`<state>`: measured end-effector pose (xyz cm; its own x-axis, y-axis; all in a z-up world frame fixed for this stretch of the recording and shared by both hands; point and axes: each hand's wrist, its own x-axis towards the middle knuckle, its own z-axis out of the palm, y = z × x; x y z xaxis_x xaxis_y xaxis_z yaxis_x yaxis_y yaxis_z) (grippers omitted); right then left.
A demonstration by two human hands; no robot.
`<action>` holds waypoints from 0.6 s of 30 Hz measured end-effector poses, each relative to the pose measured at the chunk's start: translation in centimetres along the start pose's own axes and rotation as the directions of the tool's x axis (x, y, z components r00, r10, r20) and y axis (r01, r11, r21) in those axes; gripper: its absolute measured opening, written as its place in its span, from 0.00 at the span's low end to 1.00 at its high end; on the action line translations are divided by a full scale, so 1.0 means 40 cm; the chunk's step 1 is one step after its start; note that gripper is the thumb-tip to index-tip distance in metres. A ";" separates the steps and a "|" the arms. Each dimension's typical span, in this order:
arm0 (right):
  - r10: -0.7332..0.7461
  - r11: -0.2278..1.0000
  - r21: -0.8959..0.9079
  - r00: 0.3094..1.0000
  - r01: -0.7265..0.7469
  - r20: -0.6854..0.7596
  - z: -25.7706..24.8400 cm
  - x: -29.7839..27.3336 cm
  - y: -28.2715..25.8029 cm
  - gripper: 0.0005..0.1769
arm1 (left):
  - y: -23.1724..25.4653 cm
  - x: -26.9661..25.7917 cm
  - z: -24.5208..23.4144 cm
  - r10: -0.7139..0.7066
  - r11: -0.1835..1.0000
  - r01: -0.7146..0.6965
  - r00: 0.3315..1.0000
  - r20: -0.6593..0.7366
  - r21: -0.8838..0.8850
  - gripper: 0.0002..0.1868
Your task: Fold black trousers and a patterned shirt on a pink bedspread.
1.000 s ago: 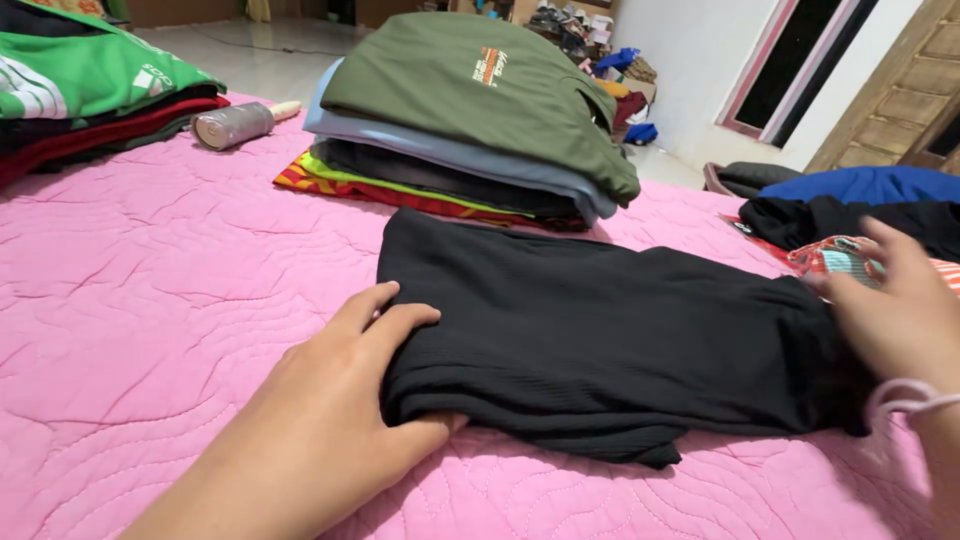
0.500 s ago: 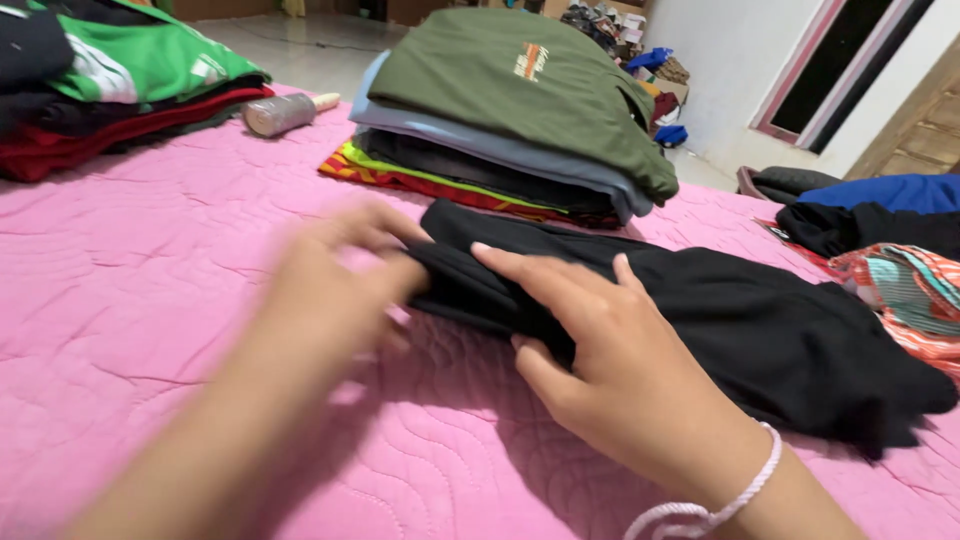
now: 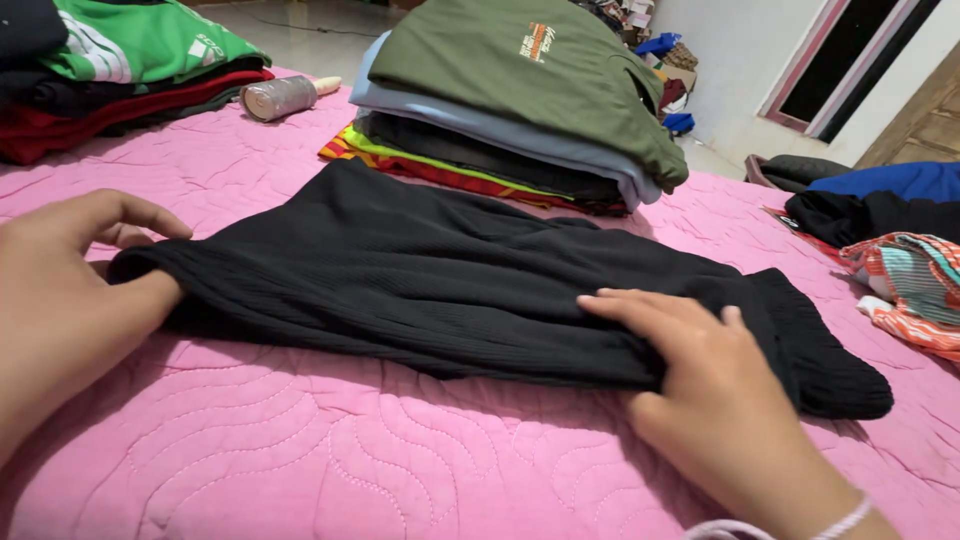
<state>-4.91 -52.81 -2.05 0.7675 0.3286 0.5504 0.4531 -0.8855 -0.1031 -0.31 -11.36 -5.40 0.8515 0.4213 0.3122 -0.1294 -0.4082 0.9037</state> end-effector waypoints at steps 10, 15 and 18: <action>0.253 0.967 0.063 0.930 -0.245 -0.267 -0.057 -0.110 0.049 0.26 | -0.066 0.048 0.022 0.185 0.966 -0.173 0.981 -0.048 0.193 0.13; 0.370 0.929 0.076 0.905 -0.362 -0.210 -0.063 -0.148 0.073 0.24 | -0.051 0.035 0.037 0.306 0.924 -0.272 0.948 -0.092 0.268 0.20; 0.302 0.953 0.061 0.933 -0.296 -0.195 -0.050 -0.170 0.079 0.25 | 0.137 -0.113 0.086 0.752 0.512 -0.639 0.656 0.061 0.574 0.19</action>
<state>-9.63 -58.50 -4.46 0.7647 -0.0250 0.6439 0.2325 -0.9213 -0.3118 -3.12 -18.31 -2.88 0.4926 -0.0796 0.8666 -0.3186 -0.9432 0.0945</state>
